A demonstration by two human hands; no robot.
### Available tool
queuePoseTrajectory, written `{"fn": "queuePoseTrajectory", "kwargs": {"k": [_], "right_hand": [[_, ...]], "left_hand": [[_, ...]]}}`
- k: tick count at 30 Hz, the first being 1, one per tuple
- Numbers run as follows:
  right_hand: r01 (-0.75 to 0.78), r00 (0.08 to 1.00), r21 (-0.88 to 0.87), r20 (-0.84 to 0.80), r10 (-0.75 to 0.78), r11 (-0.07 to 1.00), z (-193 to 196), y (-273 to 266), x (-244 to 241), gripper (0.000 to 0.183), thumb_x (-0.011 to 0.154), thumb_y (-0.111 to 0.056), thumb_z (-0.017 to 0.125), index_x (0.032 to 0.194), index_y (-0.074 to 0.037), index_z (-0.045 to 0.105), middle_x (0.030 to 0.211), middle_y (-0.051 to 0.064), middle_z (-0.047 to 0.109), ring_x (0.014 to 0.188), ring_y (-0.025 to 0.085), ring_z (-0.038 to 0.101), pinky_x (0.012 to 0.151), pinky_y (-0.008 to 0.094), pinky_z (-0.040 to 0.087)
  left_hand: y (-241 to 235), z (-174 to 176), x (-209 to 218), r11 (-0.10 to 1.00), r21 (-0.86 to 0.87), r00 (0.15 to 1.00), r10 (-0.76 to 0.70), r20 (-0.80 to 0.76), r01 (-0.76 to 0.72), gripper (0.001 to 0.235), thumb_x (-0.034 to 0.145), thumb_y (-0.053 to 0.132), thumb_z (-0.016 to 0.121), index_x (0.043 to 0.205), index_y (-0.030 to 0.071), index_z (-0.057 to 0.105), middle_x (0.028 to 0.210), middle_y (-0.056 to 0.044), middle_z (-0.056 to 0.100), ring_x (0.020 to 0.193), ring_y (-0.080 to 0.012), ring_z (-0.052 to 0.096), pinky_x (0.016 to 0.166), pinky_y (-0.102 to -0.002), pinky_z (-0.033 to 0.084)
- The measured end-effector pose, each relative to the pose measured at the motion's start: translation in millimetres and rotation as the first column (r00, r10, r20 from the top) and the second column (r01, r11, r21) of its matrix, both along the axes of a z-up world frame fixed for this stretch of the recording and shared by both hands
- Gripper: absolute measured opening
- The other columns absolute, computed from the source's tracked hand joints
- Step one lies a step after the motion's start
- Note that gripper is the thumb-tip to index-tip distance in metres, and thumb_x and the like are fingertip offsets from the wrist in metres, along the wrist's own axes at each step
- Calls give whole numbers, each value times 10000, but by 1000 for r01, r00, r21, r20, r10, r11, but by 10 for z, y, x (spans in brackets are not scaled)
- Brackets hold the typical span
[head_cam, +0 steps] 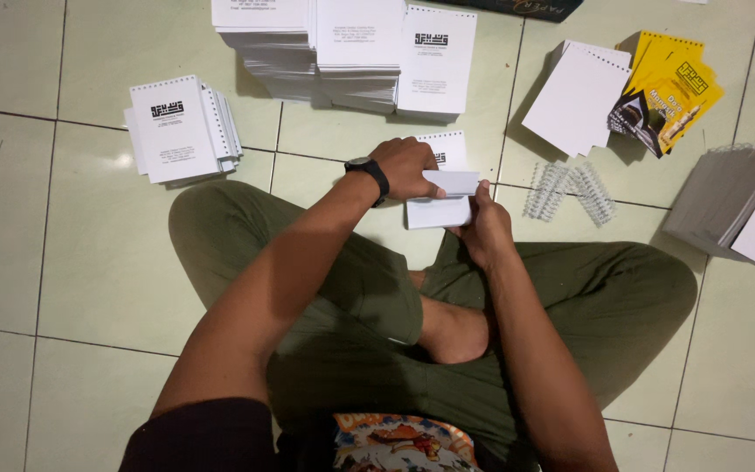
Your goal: The person sits on the floor and assembles spiral notebooks by hand. They pick up stacks of white paper and spiral bindings, insert the bindings into the paper, and place the finished notebooks into a pile.
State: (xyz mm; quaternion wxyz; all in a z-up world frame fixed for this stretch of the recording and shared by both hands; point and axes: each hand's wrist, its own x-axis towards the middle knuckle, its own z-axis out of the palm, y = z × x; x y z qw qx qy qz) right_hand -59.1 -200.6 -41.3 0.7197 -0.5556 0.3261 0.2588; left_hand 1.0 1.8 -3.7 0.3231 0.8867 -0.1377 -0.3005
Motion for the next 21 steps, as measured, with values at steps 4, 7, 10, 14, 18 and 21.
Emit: {"fn": "queuePoseTrajectory", "kwargs": {"k": [4, 7, 10, 14, 18, 21], "right_hand": [[-3, 1000, 7, 5, 3, 1000, 59, 30, -4, 669, 1119, -463, 384, 1428, 130, 387, 1345, 264, 533, 1262, 393, 579, 957, 579, 573], [24, 1000, 15, -6, -23, 1000, 25, 20, 2, 639, 1119, -448, 404, 1399, 128, 415, 1268, 235, 546, 1214, 381, 601, 931, 575, 589], [8, 1000, 2, 2, -8, 1000, 34, 13, 0, 636, 1118, -458, 397, 1384, 119, 436, 1254, 221, 560, 1189, 366, 609, 916, 560, 596], [7, 1000, -6, -6, -7, 1000, 16, 2, -3, 631, 1115, -469, 404, 1369, 105, 456, 1226, 203, 571, 1163, 349, 617, 902, 542, 606], [-11, 1000, -5, 1, 11, 1000, 73, 28, -2, 657, 1113, -491, 392, 1364, 111, 468, 1199, 184, 570, 1145, 321, 612, 908, 520, 604], [6, 1000, 0, 8, -6, 1000, 46, 25, -14, 620, 1124, -457, 379, 1350, 108, 494, 1211, 195, 591, 1152, 335, 618, 898, 528, 610]], "left_hand": [[-5, -14, -4, 1000, -5, 1000, 9, -4, -9, 359, 800, 476, 770, 988, 175, 821, 816, -106, 770, 838, -386, 747, 764, -458, 569], [-4, -34, 5, 1000, -11, 1000, 1, 0, -1, 358, 794, 478, 775, 976, 173, 821, 804, -102, 768, 821, -382, 748, 740, -445, 567], [-5, -38, 6, 1000, -9, 1000, -1, 0, 1, 370, 796, 488, 769, 980, 173, 823, 812, -103, 770, 827, -390, 745, 744, -452, 567], [-13, -81, 10, 1000, -6, 1000, 9, 2, -9, 353, 791, 489, 775, 966, 186, 823, 790, -83, 766, 804, -366, 747, 735, -441, 567], [-17, -42, -11, 1000, 20, 1000, -7, 17, 7, 373, 791, 512, 769, 977, 193, 821, 830, -107, 771, 867, -404, 745, 777, -468, 572], [-17, -44, -15, 1000, 19, 1000, -5, 12, 5, 345, 804, 497, 766, 977, 203, 823, 843, -93, 776, 881, -390, 748, 790, -462, 574]]}}
